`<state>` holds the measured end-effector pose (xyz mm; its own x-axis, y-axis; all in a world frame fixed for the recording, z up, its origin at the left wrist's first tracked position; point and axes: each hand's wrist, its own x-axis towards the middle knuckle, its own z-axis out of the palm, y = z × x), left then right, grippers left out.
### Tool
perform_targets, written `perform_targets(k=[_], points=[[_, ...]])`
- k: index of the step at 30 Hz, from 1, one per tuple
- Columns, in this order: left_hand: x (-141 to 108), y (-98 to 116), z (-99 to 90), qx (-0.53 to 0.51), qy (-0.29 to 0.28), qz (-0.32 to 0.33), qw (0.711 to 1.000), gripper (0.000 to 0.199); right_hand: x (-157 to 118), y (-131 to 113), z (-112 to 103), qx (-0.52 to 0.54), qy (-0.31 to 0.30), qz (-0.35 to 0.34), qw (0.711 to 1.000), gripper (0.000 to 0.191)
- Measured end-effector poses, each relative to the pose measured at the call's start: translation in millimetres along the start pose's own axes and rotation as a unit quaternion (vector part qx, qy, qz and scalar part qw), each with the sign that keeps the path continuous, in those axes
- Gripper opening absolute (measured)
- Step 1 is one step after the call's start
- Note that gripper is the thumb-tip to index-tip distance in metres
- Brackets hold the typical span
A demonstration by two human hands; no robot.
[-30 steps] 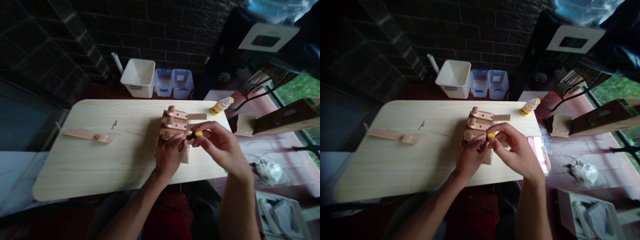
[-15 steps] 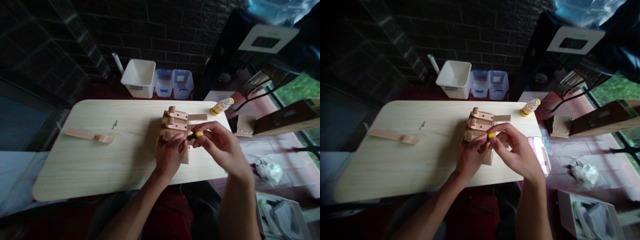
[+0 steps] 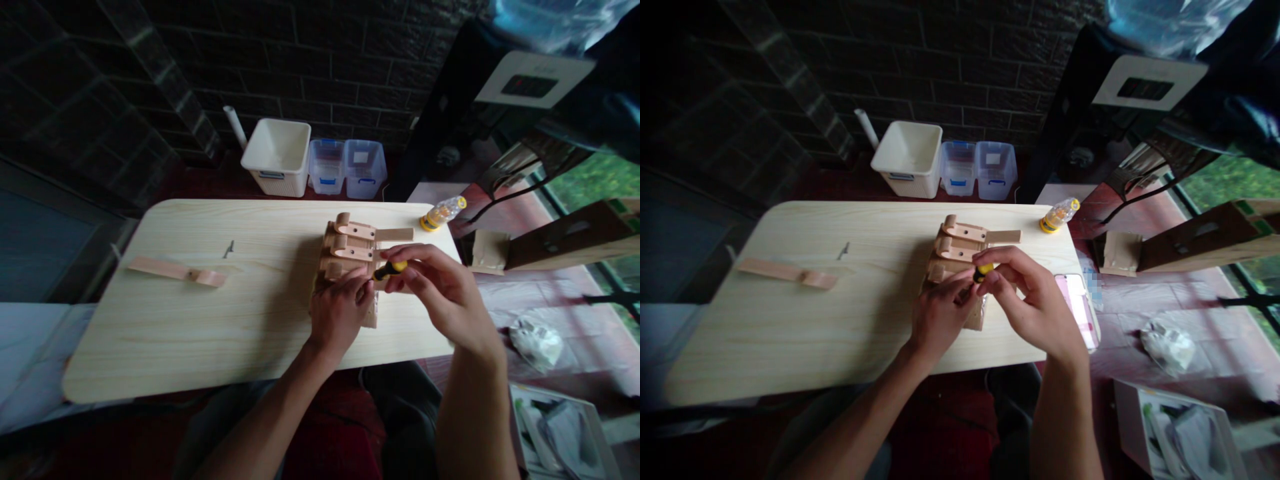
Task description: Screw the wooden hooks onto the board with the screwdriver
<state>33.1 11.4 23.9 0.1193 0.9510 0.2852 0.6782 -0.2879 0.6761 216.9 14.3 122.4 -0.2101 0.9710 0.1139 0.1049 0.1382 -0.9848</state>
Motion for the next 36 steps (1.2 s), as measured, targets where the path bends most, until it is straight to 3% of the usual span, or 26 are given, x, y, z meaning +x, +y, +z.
perform_targets(k=[15, 26, 36], points=[[0.2, -0.2, 1.3, -0.013, 0.004, 0.007, 1.0, 0.014, 0.3, 5.9, 0.9, 0.047, -0.002, 0.013, 0.999, 0.023], [-0.5, -3.4, 2.1, -0.007, 0.007, 0.013, 1.0, 0.015, -1.4, 0.6, 0.3, 0.02, 0.021, 0.011, 1.0, 0.016], [-0.1, 0.6, -0.1, -0.021, 0.001, 0.004, 1.0, 0.014, 0.5, 4.2, 2.4, 0.047, 0.003, 0.006, 0.999, 0.02]])
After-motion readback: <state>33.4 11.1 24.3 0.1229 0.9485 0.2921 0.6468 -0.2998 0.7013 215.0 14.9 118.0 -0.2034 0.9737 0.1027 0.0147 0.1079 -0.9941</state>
